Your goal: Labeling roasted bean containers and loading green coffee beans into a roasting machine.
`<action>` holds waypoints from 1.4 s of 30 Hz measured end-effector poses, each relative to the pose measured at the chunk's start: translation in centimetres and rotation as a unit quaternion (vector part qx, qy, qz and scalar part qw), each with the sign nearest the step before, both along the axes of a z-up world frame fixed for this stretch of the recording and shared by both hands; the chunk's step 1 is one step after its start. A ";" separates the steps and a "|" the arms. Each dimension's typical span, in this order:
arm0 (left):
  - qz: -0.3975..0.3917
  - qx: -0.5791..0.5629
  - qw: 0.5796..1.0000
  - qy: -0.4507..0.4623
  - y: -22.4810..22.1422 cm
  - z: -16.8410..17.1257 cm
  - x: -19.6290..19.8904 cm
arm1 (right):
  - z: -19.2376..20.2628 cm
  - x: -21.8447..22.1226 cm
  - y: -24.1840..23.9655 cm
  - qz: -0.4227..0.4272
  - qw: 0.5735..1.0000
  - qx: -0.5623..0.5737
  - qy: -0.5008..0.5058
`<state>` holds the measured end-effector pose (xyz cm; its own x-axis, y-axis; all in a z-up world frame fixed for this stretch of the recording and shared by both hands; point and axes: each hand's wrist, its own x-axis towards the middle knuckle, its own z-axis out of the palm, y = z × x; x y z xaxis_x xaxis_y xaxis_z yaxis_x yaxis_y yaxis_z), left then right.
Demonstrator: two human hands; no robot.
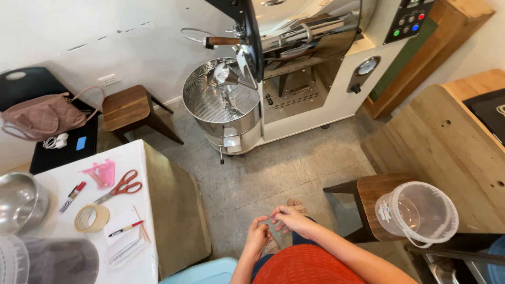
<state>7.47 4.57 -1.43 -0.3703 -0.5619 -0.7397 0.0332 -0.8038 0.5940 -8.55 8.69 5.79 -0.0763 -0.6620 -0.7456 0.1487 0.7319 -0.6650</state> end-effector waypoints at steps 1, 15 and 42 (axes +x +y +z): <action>0.011 0.004 1.000 0.003 0.1 0.2 0.1 | -0.3 0.1 0.0 0.001 1.000 0.002 -0.004; 0.141 -0.050 0.986 -0.071 2.8 3.9 4.9 | 0.2 5.2 -4.0 0.180 0.982 0.036 -0.034; 0.091 -0.505 0.691 -0.510 5.8 15.0 0.6 | 3.5 8.0 -10.6 0.241 0.844 0.284 -0.386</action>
<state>8.06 10.34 13.54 0.1978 -0.9507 0.2389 -0.7705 -0.0001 0.6375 -0.58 -1.90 9.32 0.7536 0.0031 -0.6573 -0.0287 0.9992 -0.0282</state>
